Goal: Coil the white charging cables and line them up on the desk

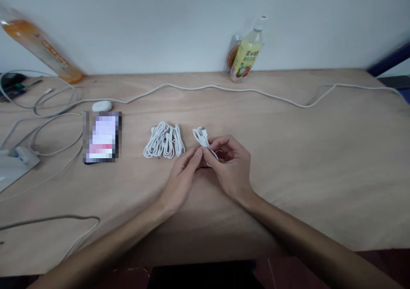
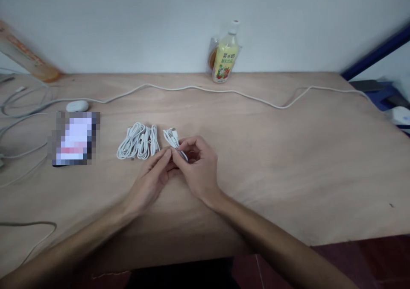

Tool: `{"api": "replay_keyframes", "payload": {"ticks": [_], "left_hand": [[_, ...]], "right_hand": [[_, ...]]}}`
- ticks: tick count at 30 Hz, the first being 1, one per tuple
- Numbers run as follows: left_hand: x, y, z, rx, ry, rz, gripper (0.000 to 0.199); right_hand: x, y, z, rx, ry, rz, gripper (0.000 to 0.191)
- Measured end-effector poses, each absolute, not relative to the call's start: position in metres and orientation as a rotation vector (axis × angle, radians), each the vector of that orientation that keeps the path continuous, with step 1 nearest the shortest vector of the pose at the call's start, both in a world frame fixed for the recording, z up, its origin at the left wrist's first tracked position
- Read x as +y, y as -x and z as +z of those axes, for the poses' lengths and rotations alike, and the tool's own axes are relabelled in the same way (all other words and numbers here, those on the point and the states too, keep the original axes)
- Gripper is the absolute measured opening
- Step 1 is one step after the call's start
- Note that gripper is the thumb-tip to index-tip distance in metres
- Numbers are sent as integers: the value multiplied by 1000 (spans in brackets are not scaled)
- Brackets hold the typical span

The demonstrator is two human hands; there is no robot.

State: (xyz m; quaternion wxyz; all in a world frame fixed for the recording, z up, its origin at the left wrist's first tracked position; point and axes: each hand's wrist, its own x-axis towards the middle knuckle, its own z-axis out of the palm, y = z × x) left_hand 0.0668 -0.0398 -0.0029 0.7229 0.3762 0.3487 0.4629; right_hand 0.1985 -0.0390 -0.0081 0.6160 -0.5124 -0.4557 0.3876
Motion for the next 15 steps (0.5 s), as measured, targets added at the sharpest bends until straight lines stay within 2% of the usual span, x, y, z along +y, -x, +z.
{"api": "replay_keyframes", "payload": {"ticks": [4,15], "left_hand": [[-33,-67,-1,677,-638,996,31],[-33,-60,2,688,-556,1067,23]], "right_hand": [[-37,-201,-10,-1128,1180,858,17],[-35,-212,-7,-1420,1066,802,29]]}}
